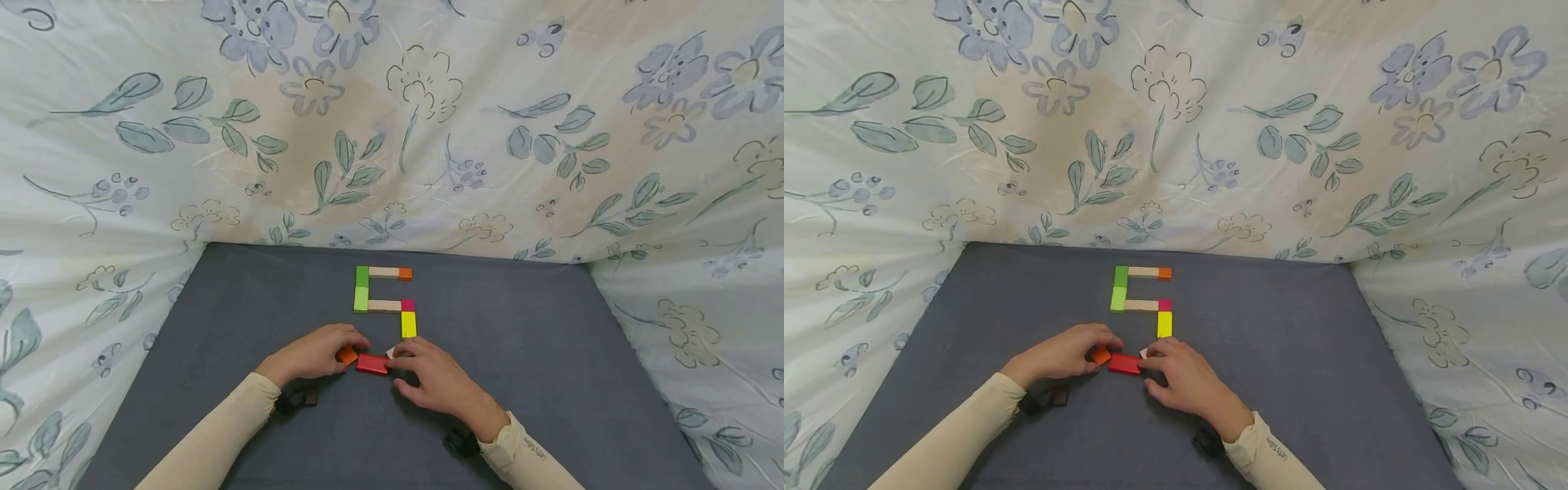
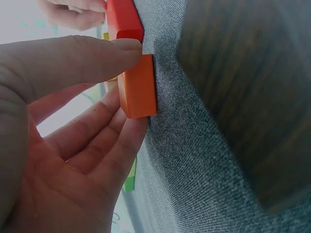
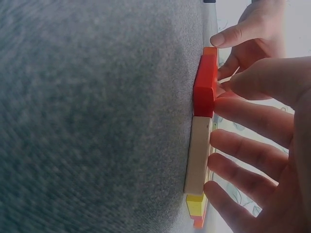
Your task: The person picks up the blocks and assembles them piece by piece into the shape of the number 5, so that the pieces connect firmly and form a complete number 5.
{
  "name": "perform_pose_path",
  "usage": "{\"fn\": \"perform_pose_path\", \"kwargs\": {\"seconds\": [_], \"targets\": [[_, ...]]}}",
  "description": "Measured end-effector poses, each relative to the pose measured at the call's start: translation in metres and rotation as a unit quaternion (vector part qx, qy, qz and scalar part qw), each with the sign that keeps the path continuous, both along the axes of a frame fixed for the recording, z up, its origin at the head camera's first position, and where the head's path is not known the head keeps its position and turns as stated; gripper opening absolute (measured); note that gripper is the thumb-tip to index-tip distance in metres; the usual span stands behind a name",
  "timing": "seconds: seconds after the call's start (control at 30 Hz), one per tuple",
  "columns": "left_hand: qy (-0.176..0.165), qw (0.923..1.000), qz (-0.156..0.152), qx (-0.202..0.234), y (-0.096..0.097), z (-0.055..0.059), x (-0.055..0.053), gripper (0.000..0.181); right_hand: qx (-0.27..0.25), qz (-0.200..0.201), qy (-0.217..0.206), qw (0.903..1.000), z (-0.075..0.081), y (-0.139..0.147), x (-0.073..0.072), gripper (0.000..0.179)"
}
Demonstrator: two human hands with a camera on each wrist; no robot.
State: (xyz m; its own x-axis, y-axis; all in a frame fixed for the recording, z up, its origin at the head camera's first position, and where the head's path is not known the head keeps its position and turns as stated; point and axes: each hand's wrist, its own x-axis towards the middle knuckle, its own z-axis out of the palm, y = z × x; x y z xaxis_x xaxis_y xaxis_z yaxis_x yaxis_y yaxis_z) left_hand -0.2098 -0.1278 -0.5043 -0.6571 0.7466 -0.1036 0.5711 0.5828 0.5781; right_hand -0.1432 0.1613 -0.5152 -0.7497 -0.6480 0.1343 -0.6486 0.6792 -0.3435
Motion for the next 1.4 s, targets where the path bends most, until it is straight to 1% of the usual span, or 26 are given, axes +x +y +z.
{"fn": "perform_pose_path", "kwargs": {"seconds": [0.3,0.4,0.6,0.7,0.8,0.9,0.97,1.03,1.13,1.23,1.4], "targets": [[-0.002,1.0,0.003,0.0,-0.001,-0.001,0.001,0.045,-0.004,0.0,-0.008,1.0,0.001,0.0,-0.001,0.032],[-0.003,1.0,0.004,0.002,-0.001,-0.001,0.002,0.046,-0.014,0.0,-0.011,0.9998,0.001,0.0,-0.001,0.031],[-0.008,0.9998,0.003,0.018,-0.003,0.005,0.005,0.05,-0.062,0.004,-0.001,0.9981,0.005,0.005,0.0,0.026],[-0.004,0.9994,0.02,0.029,-0.013,0.01,0.008,0.053,-0.075,0.0,0.007,0.9972,0.008,0.007,0.001,0.026],[-0.001,0.9986,0.041,0.034,-0.028,0.018,0.015,0.052,-0.077,0.0,0.011,0.9969,0.009,0.008,0.002,0.027],[-0.01,0.9985,0.043,0.031,-0.045,0.023,0.03,0.046,-0.082,-0.002,0.017,0.9965,0.008,0.008,0.005,0.027],[-0.021,0.9989,0.035,0.023,-0.056,0.022,0.043,0.042,-0.085,-0.001,0.019,0.9962,0.005,0.007,0.007,0.026],[-0.042,0.9985,0.028,0.021,-0.065,0.019,0.055,0.04,-0.085,0.003,0.018,0.9962,0.002,0.006,0.009,0.025],[-0.069,0.997,0.025,0.023,-0.074,0.014,0.068,0.038,-0.079,0.011,0.017,0.9967,-0.003,0.006,0.011,0.024],[-0.068,0.9968,0.028,0.033,-0.076,0.011,0.071,0.038,-0.081,0.009,0.014,0.9965,-0.002,0.006,0.01,0.024],[-0.05,0.9976,0.033,0.035,-0.075,0.012,0.069,0.037,-0.073,0.0,0.004,0.9973,0.003,0.005,0.004,0.023]]}}
